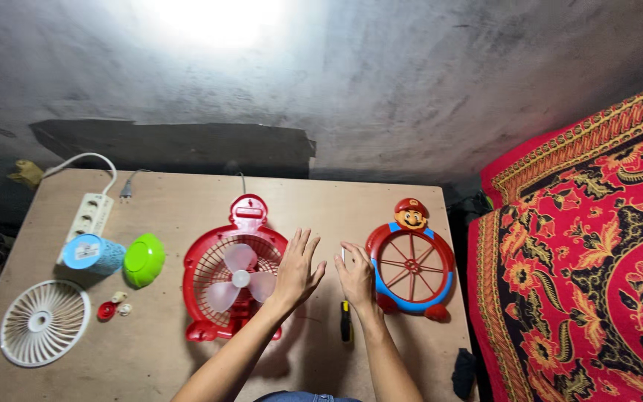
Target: The person uses a screwdriver to remove the central cap and then detaches the front grille and fan blades from a red electric fan. The components are placed on the table, and the person continues to unscrew parts of the fan housing.
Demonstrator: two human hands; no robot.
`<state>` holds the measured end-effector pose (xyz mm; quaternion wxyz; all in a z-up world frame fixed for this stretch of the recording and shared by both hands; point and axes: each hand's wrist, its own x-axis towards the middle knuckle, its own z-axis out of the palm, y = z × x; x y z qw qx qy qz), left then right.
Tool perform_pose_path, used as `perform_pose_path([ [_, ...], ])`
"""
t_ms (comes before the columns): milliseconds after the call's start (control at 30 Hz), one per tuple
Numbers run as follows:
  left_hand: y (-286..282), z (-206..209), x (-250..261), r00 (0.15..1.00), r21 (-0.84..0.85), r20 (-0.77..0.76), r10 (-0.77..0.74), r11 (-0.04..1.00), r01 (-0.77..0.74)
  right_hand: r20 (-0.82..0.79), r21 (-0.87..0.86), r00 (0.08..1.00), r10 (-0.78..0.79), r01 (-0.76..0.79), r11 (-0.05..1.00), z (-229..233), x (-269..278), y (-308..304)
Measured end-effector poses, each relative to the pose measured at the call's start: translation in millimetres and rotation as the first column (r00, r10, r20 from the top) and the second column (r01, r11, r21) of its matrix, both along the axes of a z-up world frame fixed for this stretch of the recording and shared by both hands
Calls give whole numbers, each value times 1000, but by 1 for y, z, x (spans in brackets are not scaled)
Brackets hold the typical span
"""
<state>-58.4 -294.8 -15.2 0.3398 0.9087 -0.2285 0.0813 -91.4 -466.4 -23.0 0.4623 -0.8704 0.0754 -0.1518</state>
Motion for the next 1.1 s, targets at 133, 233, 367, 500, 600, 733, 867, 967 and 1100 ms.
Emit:
perform_pose_path([
  [133,82,3,1,997,-13,-14,74,997,-74,-48,-26,971,236,-237,971,8,14,75],
  [233,140,-5,4,990,-18,-5,139,990,-139,-98,-87,901,423,-432,898,-1,28,119],
  [367,201,-30,11,975,-42,-90,201,978,-205,-252,-77,843,475,-507,859,-26,37,159],
  [500,232,-66,26,935,-75,-328,135,983,-168,-514,43,702,492,-552,832,-48,47,180],
  [600,239,-94,37,872,-89,-489,11,994,-62,-533,152,674,512,-518,842,-63,52,182],
  [733,235,-119,48,761,6,-648,-11,1000,19,-612,284,571,548,-488,826,-78,63,183],
  [867,220,-134,56,725,67,-689,-17,994,87,-627,423,502,596,-422,802,-86,68,179],
  [967,212,-148,64,763,99,-644,-59,982,160,-564,456,516,645,-457,764,-89,68,178],
  [1100,214,-162,66,782,95,-615,-96,976,194,-587,418,511,628,-473,776,-90,65,180],
])
